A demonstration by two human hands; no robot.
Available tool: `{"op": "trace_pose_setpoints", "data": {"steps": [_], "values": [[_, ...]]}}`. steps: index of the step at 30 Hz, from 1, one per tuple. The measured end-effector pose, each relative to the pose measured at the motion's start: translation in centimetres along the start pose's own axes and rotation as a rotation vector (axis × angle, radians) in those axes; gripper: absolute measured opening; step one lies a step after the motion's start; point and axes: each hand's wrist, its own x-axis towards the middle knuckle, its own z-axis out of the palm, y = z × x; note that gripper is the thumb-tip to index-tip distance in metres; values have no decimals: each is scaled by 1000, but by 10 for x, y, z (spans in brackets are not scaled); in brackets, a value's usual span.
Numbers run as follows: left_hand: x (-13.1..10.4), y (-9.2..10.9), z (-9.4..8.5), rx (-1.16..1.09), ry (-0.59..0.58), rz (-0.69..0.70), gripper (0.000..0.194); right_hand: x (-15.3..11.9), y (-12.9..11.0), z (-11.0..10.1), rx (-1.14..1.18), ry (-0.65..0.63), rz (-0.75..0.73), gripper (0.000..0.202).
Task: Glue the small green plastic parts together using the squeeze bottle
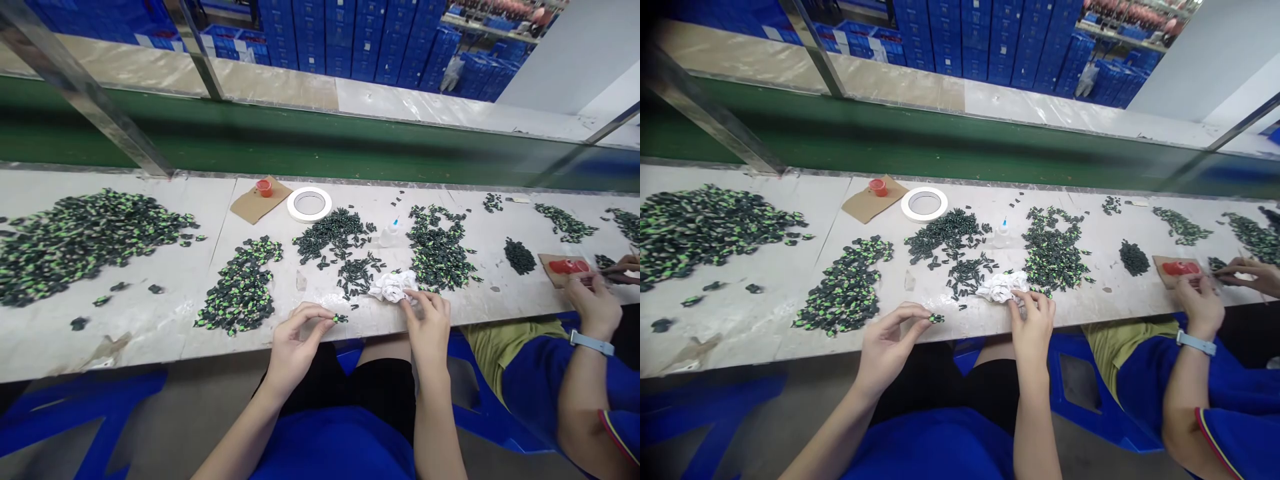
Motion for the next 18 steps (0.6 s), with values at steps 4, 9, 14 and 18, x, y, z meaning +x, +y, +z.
{"op": "trace_pose_setpoints", "data": {"steps": [4, 9, 14, 18], "values": [[4, 3, 5, -145, 5, -115, 8, 0, -8, -5, 155, 35, 99, 22], [10, 6, 14, -377, -15, -339, 28, -2, -21, -12, 227, 169, 186, 18], [11, 15, 22, -645, -68, -564, 35, -11, -35, -25, 269, 138, 79, 15], [7, 22, 29, -738, -124, -618, 36, -18, -58, -33, 408, -119, -197, 20]]}}
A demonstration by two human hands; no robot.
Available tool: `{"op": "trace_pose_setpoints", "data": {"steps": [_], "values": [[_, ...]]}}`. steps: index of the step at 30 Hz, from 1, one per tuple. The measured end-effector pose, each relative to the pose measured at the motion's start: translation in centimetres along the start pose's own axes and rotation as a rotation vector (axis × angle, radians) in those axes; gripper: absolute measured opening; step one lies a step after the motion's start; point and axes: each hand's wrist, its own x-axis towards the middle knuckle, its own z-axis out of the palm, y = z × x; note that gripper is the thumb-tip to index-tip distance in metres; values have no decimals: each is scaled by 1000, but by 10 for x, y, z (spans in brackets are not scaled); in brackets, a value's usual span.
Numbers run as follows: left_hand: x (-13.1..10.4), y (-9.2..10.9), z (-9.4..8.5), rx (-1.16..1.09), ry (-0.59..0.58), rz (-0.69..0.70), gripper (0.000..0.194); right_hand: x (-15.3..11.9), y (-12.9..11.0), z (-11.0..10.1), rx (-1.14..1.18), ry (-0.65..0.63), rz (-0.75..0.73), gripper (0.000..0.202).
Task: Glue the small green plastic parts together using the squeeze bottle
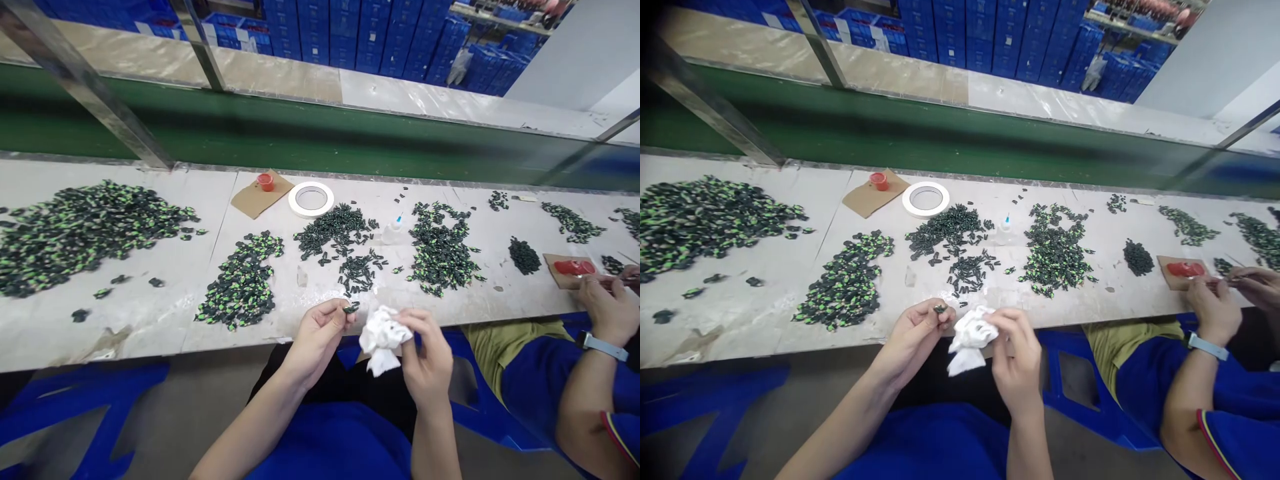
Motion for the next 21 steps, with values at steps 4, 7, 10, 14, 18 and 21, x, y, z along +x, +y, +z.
{"op": "trace_pose_setpoints", "data": {"steps": [4, 7, 10, 14, 18, 21], "values": [[-5, -2, 6, 53, 56, 21, 39, 1, -17, 10, 147, -18, -83, 21], [-9, -2, 8, 92, 86, 90, 35, 1, -22, 16, 204, 66, -104, 23], [-12, -1, 9, 171, 41, 204, 28, 2, -26, 19, 241, 93, -97, 24], [-15, -2, 8, 245, -45, 362, 21, 4, -31, 24, 407, 149, 136, 23], [-15, -4, 6, 229, -92, 372, 20, 4, -29, 28, 591, 65, 318, 21], [-15, -5, 4, 281, -81, 390, 19, 1, -24, 27, 700, 8, 406, 15]]}}
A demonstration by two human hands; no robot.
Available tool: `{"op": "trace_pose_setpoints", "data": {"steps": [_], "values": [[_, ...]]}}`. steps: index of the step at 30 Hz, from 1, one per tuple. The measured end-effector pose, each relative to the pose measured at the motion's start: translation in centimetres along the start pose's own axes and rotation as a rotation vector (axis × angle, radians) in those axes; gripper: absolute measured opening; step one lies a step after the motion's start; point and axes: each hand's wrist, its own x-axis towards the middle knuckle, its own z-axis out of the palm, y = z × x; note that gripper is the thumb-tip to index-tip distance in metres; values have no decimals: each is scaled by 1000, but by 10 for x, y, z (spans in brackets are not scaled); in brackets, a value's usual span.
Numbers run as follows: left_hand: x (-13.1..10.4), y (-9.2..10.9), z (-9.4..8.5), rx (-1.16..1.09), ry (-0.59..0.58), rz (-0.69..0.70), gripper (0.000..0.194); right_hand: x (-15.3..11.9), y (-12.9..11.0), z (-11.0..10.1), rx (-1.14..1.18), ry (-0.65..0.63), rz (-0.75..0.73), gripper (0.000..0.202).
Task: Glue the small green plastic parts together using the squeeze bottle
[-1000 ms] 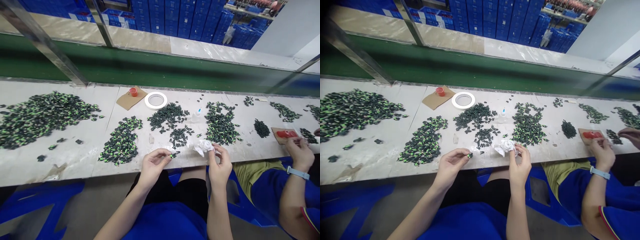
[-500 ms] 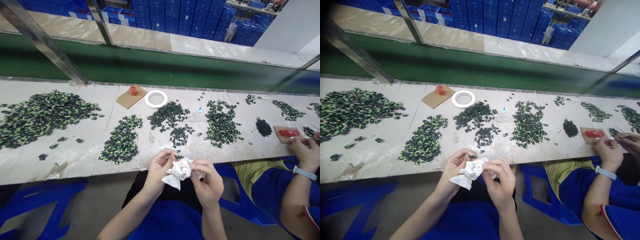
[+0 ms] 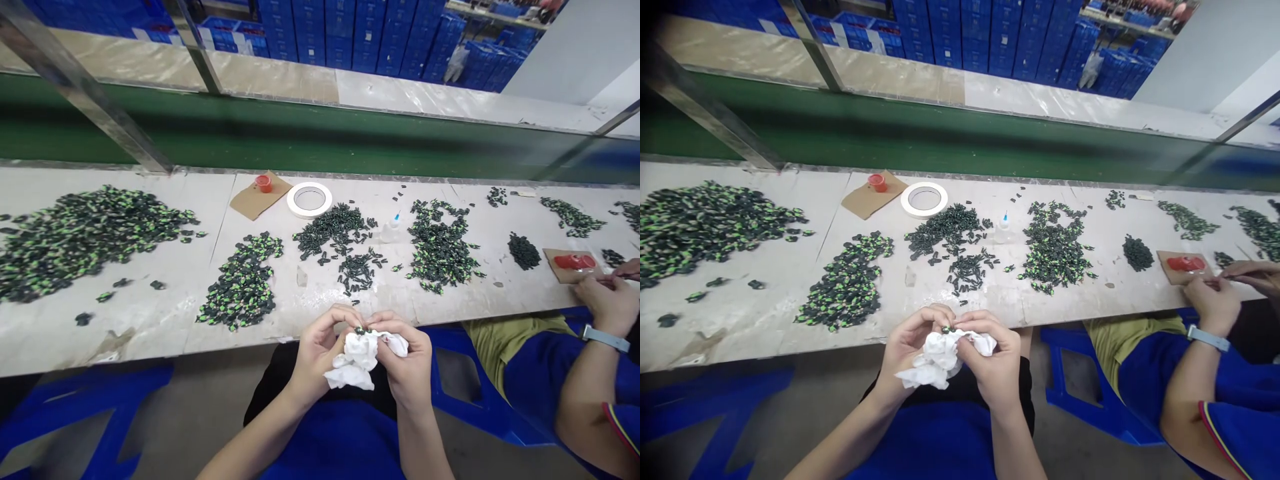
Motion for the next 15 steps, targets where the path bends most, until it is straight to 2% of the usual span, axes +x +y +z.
{"op": "trace_pose_setpoints", "data": {"steps": [3, 7, 9, 12, 15], "values": [[-1, -1, -2, 98, 12, 91, 14, 0, 1, -3, 99, 12, 146, 18], [-4, -5, -3, 203, 30, 294, 6, 3, -2, 0, 286, 18, 333, 49], [-5, -7, -2, 208, 66, 372, 6, 5, -2, 4, 353, 16, 392, 56], [-3, -9, 2, 199, 134, 448, 7, 7, 2, 5, 362, 47, 434, 54], [2, -12, 3, 178, 186, 438, 12, 7, 10, -1, 255, 149, 371, 45]]}}
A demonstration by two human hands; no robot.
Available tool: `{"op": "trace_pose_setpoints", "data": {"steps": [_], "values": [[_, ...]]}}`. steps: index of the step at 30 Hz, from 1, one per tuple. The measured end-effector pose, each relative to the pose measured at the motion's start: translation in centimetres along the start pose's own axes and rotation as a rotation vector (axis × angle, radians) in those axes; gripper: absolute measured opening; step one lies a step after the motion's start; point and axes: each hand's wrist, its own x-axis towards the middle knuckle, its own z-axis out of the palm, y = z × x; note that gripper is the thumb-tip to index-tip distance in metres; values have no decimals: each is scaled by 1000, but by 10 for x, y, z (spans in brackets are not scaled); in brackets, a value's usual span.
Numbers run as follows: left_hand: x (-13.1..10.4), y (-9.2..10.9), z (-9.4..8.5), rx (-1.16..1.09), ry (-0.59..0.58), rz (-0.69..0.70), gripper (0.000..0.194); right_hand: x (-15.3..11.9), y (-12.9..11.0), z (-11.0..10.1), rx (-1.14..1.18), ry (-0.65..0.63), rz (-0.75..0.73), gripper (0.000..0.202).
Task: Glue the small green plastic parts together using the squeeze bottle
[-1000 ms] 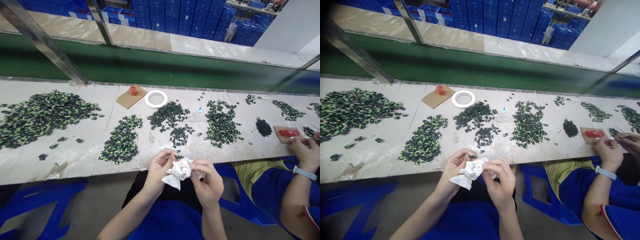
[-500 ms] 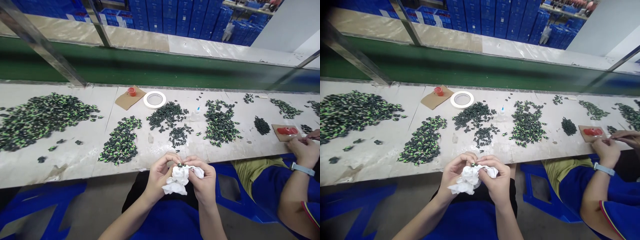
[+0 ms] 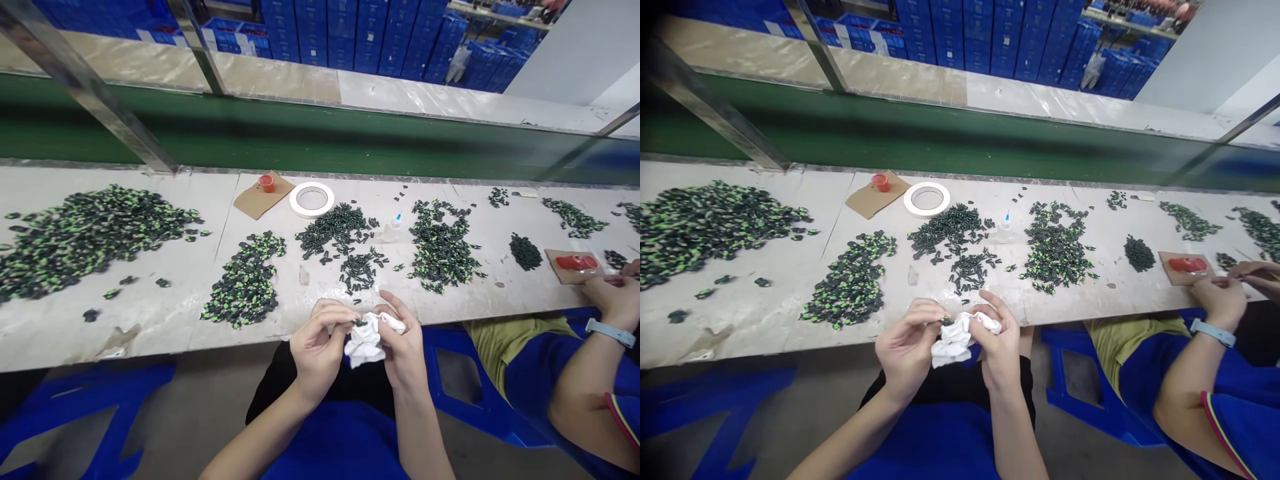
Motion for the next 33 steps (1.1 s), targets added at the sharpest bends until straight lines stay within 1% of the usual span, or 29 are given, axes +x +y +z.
{"op": "trace_pose_setpoints", "data": {"steps": [2, 5, 7, 9, 12, 14, 16, 18, 22, 24, 25, 27, 28, 29, 30, 33], "values": [[2, -2, 0, -10, 30, -52, 11, -1, 3, -6, -117, 43, -129, 37], [5, -3, 0, -3, 58, -112, 8, -8, 2, -9, -280, 2, -367, 26], [5, -3, -1, 2, 58, -119, 8, -13, 0, -3, -304, -25, -492, 25], [4, -2, 0, -3, 55, -112, 7, -16, -4, 5, -273, -28, -545, 31], [3, 0, 0, -6, 33, -88, 5, -15, -7, 16, -211, -11, -512, 41], [2, 0, -1, 1, 5, -56, 3, -14, -8, 20, -185, 19, -461, 44], [1, 1, -1, 10, -19, -7, 5, -13, -8, 23, -143, 29, -384, 46], [0, 1, -2, 31, -20, 50, 9, -13, -8, 24, -59, 11, -265, 49], [-2, -1, -3, 77, 15, 149, 11, -13, -5, 28, 181, -13, 28, 57], [-2, -4, -3, 68, 29, 149, 13, -10, -3, 29, 237, 13, 140, 59], [-2, -6, -4, 59, 39, 127, 12, -8, -1, 28, 237, 40, 164, 59], [0, -10, -4, 37, 67, 57, 5, -3, 2, 24, 201, 122, 126, 57], [0, -12, -5, 25, 82, 17, 2, -1, 3, 21, 169, 158, 80, 56], [2, -14, -5, 11, 93, -26, 3, 0, 4, 17, 131, 178, 25, 55], [2, -15, -6, -3, 101, -69, 3, 0, 5, 13, 88, 174, -32, 54], [4, -15, -5, -33, 117, -190, 2, -5, 6, 5, -50, 82, -217, 49]]}}
